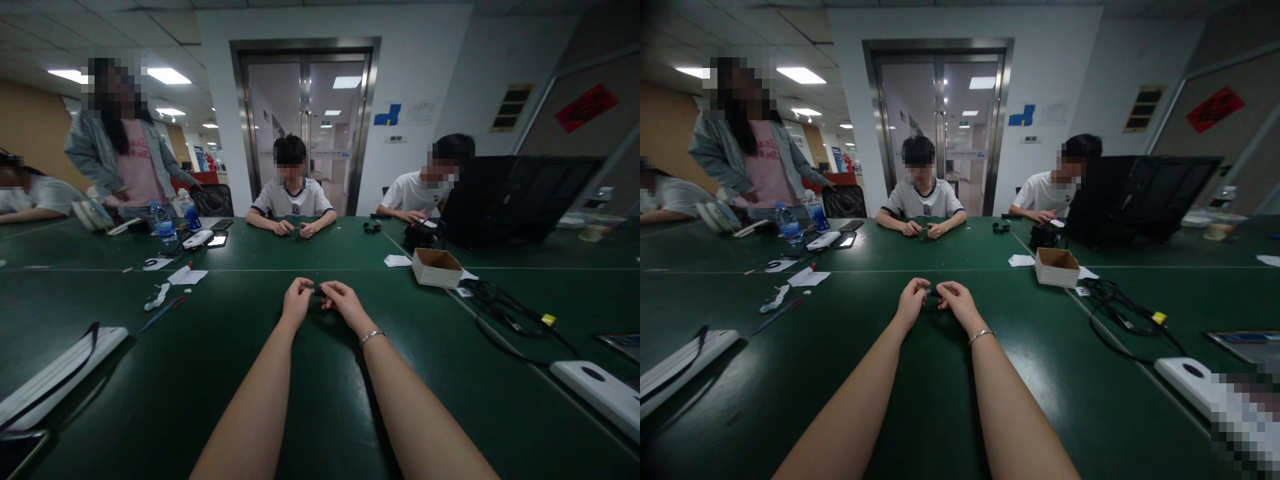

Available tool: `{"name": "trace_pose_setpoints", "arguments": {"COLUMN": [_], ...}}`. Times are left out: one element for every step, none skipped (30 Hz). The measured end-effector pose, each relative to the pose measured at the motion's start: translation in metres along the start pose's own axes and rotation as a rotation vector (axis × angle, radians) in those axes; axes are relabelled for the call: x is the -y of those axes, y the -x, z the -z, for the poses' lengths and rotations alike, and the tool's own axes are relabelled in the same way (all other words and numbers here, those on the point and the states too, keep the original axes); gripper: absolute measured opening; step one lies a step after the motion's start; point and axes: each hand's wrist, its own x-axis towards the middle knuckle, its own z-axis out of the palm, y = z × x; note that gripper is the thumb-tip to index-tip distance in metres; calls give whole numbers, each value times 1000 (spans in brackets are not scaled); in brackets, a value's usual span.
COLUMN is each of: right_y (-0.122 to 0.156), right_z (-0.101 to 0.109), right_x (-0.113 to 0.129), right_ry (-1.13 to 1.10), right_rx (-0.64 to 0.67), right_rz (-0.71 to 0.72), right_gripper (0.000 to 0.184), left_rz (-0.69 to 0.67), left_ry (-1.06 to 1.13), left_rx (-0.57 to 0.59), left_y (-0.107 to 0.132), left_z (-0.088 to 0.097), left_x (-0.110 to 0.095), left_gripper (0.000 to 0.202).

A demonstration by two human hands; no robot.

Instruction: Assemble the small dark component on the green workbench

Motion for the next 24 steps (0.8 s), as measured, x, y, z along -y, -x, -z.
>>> {"name": "trace_pose_setpoints", "arguments": {"right_y": [2,3,3,3,3,2,0,-1,-3,-5,-6,-7,-8,-8,-9,-9,-9,-9,-9,-9,-8,-8,-8,-8], "right_z": [0,0,1,1,1,1,1,1,1,0,0,0,0,0,0,0,0,0,0,0,0,0,-1,-1], "right_x": [2,3,3,4,3,2,1,0,-2,-3,-3,-4,-4,-4,-3,-3,-3,-2,-2,-2,-1,-1,-1,-1], "right_ry": [16,31,43,50,51,46,39,31,25,21,20,21,20,21,20,19,18,17,16,14,12,10,6,-1], "right_rx": [5,9,10,10,9,8,6,3,1,1,2,4,7,8,8,7,7,7,8,8,9,9,9,9], "right_rz": [10,17,20,17,11,3,-2,-5,-8,-11,-16,-24,-33,-41,-48,-52,-56,-60,-63,-68,-72,-76,-79,-80], "right_gripper": [44,45,46,47,46,46,45,44,44,44,44,44,44,45,45,45,45,45,46,46,46,46,47,47], "left_rz": [-2,-3,-3,-2,-1,-1,-6,-11,-17,-23,-27,-32,-38,-47,-57,-67,-74,-80,-83,-84,-83,-81,-76,-69], "left_ry": [-2,-4,-4,-5,-9,-14,-19,-25,-32,-36,-36,-35,-35,-36,-39,-45,-50,-54,-55,-53,-49,-43,-38,-32], "left_rx": [-11,-18,-20,-18,-13,-10,-10,-11,-13,-17,-21,-23,-23,-19,-13,-5,0,3,2,-2,-6,-10,-13,-14], "left_y": [0,0,0,0,0,0,-1,-1,-2,-2,-3,-3,-4,-4,-5,-5,-5,-6,-6,-6,-6,-6,-6,-6], "left_z": [0,0,0,0,0,0,-1,-1,-1,-2,-2,-2,-2,-2,-2,-2,-2,-2,-2,-2,-2,-2,-2,-2], "left_x": [0,1,1,1,2,2,2,2,2,2,2,2,1,1,1,1,1,1,1,1,1,1,0,0], "left_gripper": [22,22,22,22,23,23,23,23,22,22,21,21,20,20,20,21,21,22,22,23,23,24,24,24]}}
